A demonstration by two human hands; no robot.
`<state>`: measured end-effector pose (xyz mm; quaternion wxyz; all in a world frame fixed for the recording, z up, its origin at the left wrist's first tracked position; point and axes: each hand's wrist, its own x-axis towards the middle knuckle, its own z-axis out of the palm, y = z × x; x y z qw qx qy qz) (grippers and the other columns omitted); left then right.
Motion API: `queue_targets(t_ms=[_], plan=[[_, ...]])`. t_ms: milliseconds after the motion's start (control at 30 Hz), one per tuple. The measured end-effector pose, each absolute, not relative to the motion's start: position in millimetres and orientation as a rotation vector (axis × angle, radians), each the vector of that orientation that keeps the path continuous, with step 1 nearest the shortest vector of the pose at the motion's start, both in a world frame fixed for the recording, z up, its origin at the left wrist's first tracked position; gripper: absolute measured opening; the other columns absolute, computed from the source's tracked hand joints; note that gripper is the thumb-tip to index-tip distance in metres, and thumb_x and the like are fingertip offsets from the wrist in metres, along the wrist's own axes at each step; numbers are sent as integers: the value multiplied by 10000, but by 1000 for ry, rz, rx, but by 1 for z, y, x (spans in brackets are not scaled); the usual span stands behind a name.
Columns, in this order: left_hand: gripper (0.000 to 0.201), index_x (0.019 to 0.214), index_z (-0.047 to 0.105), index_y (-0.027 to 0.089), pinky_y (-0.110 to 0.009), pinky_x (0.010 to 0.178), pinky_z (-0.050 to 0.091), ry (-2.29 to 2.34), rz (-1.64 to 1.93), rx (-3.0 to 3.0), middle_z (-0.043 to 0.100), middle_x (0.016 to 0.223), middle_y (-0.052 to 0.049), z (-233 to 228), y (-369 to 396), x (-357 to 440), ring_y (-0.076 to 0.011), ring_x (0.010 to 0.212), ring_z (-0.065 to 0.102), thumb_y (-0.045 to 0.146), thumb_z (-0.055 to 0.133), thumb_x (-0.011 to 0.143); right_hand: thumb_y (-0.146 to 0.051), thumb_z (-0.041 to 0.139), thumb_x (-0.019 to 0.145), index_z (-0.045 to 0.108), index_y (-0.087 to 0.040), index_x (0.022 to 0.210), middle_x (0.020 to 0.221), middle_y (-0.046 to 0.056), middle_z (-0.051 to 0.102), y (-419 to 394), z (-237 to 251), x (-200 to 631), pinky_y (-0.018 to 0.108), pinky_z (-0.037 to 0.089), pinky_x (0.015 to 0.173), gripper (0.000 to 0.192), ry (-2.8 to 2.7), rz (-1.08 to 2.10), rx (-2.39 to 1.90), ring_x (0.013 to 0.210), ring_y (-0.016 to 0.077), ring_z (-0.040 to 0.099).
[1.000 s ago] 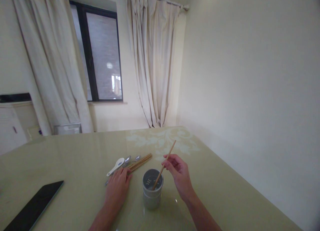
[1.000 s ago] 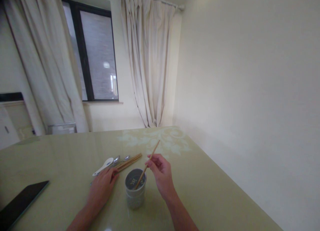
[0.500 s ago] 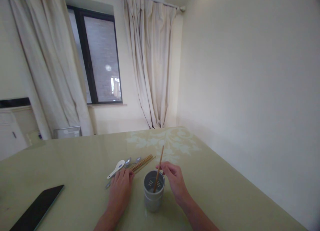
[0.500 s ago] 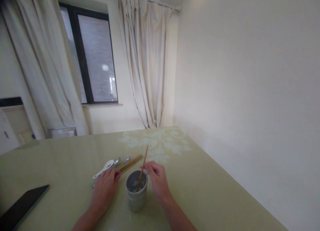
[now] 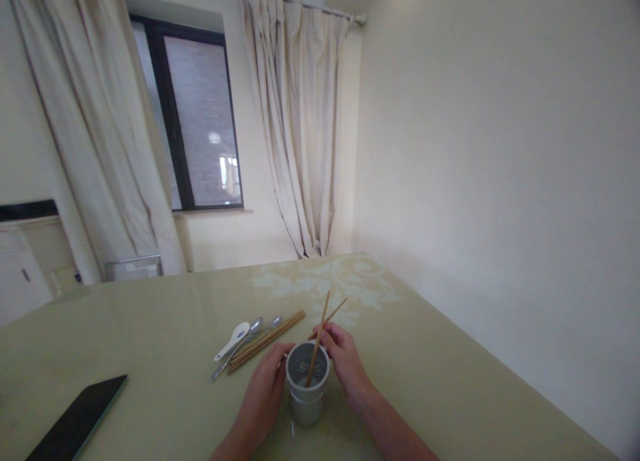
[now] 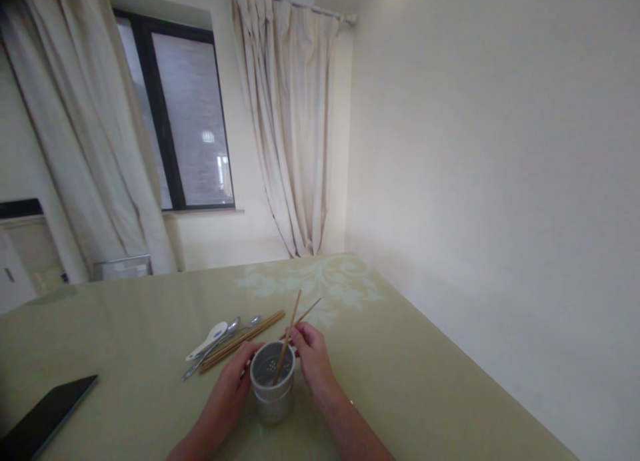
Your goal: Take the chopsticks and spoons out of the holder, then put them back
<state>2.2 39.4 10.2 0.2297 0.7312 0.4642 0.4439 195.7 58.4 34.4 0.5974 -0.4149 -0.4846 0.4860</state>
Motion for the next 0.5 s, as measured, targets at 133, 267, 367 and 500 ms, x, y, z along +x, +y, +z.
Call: queue_targets(t_ms=[133,267,367,500], plan=[[352,1098,746,245,-450,1014,574,1635,1291,2147,788,1140,-94,1,56,-23,-280,1111,722,390,433,1029,-723,746,808,717,-197,871,866,83,763,60,61,230,323,510,661,530,-989,785,-967,779,233,686],[278,1024,756,255,-419,983,557,2030,1055,2314,783,1089,-78,-2,61,-46,-276,1071,717,311,485,1007,-643,774,839,733,-197,1015,842,51,745,55,86,267,327,527,716,481,-805,560,-856,772,203,659],[282,993,754,252,-401,982,544,2109,849,2345,778,1107,-78,-3,60,-50,-271,1108,704,275,473,1012,-604,779,862,747,-196,996,804,48,739,45,95,267,330,526,703,430,-888,592,-794,735,196,638],[298,1051,737,236,-386,987,537,2130,754,2330,775,1110,-81,-7,59,-48,-258,1109,709,278,443,1030,-585,794,865,752,-196,885,700,41,717,33,93,240,320,499,627,392,-1141,755,-819,649,197,626]])
